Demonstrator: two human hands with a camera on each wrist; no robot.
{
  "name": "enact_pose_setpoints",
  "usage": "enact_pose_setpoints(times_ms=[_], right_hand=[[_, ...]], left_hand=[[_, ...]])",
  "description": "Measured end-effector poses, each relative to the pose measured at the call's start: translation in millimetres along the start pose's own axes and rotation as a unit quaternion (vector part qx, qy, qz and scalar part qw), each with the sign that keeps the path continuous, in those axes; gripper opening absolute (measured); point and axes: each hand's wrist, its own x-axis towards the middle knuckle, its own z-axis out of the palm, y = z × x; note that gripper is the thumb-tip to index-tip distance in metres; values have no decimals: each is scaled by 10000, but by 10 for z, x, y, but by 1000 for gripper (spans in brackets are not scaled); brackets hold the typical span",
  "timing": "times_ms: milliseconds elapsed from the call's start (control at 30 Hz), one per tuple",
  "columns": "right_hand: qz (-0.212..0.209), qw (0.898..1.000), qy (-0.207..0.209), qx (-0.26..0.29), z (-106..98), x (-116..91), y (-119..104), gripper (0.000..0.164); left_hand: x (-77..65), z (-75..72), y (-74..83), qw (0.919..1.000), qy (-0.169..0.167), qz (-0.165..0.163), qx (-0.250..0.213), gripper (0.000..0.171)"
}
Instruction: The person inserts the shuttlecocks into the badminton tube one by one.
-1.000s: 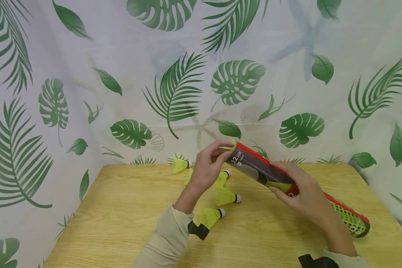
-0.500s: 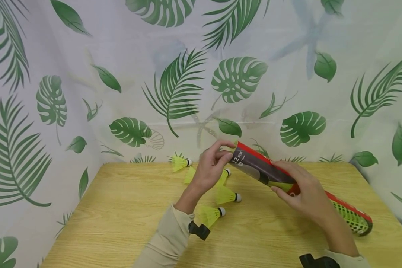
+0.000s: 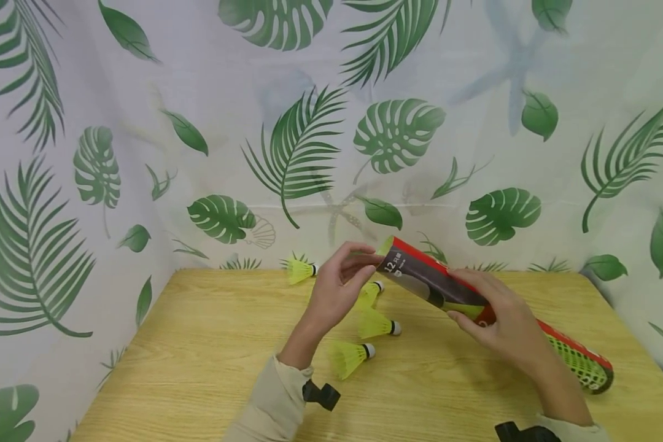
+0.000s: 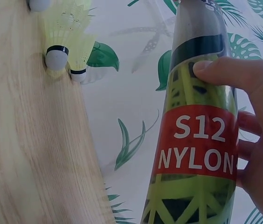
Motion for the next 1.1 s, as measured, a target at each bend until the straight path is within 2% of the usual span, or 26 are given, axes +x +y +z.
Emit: enact_pose_setpoints(times_ms=[167,300,433,733,1100], right_hand=[[1,10000,57,-60,-9,3,7,79],[-69,9999,111,-54,-6,11,17,79],[-117,9998,131,-69,-10,17,22,79],[-16,9999,-27,-107,-29,-7,41,80],[43,9999,-60,-110,-24,-14,25,80]], left_hand=[[-186,-67,7,9998,141,6,101,24],[-292,-95,-34,9988,226,-249,348,24],[-351,-78,-147,9961,284,-565,609,22],[-468,19,-392,9886,-129,-1155,961,24],[-546,67,-586,9820,-262,-1363,1280,25]])
